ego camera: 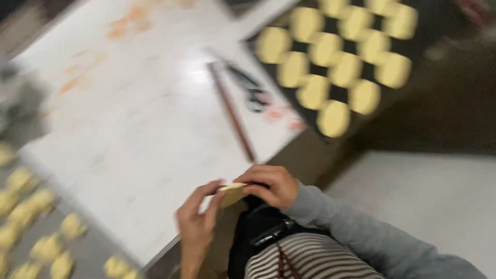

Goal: Rolling out small dough balls into flat oval shapes using a rolling pin and arranging them on a baking tray.

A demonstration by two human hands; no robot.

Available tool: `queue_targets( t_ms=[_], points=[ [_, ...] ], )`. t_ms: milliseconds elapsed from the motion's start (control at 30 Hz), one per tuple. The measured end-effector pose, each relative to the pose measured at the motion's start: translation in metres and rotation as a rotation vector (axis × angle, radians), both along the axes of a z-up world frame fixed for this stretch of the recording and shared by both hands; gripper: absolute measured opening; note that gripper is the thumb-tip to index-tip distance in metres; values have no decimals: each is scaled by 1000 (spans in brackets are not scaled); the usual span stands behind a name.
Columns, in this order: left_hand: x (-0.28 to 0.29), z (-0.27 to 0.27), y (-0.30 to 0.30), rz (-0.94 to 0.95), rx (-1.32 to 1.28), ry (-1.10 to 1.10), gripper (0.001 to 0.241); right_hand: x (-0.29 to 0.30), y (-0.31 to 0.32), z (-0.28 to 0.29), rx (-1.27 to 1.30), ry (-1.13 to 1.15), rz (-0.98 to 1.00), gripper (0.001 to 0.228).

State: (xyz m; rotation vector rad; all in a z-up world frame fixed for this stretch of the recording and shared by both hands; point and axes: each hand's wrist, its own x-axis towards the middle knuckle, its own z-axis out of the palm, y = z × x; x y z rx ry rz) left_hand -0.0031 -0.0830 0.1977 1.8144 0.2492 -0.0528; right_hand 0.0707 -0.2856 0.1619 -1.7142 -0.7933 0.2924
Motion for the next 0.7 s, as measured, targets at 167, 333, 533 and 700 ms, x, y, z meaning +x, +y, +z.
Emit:
queue_targets(
  t_ms=[167,333,533,700],
  points=[
    [57,26,-66,-170,236,-446,6,6,-72,54,-2,-79,-391,10],
    [159,-1,-170,-362,-4,-430,10,65,-174,29,29,-119,-754,9],
    [278,-49,-332,-494,-389,-218,18,146,-317,2,23,-10,-931,18],
    [339,-45,-432,-522,-488,-146,33,203,-432,-32,3,-33,-928,22]
  ],
)
